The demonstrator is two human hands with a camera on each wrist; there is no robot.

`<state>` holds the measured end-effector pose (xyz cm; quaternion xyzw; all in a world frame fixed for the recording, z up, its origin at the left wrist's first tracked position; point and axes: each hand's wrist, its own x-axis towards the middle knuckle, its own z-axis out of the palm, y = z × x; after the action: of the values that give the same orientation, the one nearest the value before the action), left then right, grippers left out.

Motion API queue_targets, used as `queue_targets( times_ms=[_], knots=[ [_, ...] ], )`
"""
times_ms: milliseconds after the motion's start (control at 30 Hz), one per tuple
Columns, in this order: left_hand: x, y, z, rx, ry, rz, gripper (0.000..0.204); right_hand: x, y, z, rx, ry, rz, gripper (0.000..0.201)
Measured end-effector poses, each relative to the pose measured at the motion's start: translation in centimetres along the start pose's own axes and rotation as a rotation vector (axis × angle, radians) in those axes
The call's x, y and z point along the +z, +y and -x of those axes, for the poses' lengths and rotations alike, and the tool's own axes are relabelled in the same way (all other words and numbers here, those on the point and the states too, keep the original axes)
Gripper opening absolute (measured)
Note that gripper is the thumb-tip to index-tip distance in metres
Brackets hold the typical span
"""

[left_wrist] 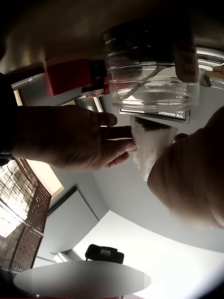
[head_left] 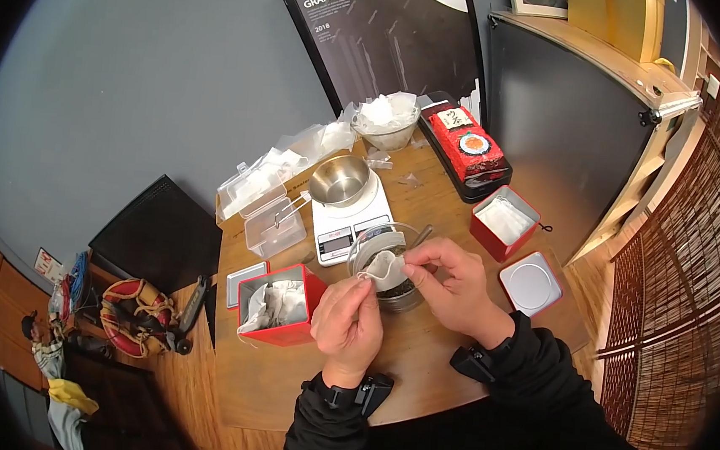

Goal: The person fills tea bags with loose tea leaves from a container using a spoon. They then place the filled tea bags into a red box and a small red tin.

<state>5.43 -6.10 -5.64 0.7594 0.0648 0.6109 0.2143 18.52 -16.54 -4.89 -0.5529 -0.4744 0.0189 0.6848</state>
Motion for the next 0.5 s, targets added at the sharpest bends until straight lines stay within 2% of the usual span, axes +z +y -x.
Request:
queue_targets(
  times_ms=[67, 133, 267, 333, 500],
  knots=[
    [-0.06, 0.03, -0.14, 0.004, 0.0, 0.004, 0.018, 0.17, 0.03, 0.06, -0.048, 0.009, 0.021, 0.011],
    [-0.07, 0.18, -0.56, 0.079, 0.012, -0.034, 0.017, 0.33, -0.01, -0.01, -0.162, 0.053, 0.037, 0.014],
    [-0.01, 0.42, -0.57, 0.079, 0.014, -0.008, 0.017, 0.27, -0.43, -0.16, -0.282, 0.039, 0.105, 0.011],
    [-0.07, 0.51, -0.63, 0.105, 0.029, -0.04, 0.018, 0.28, -0.68, -0.4, -0.452, 0.069, 0.16, 0.014],
    [-0.08, 0.47, -0.52, 0.107, 0.035, -0.046, 0.019, 0.32, -0.86, -0.21, -0.502, 0.102, 0.185, 0.021]
  ],
)
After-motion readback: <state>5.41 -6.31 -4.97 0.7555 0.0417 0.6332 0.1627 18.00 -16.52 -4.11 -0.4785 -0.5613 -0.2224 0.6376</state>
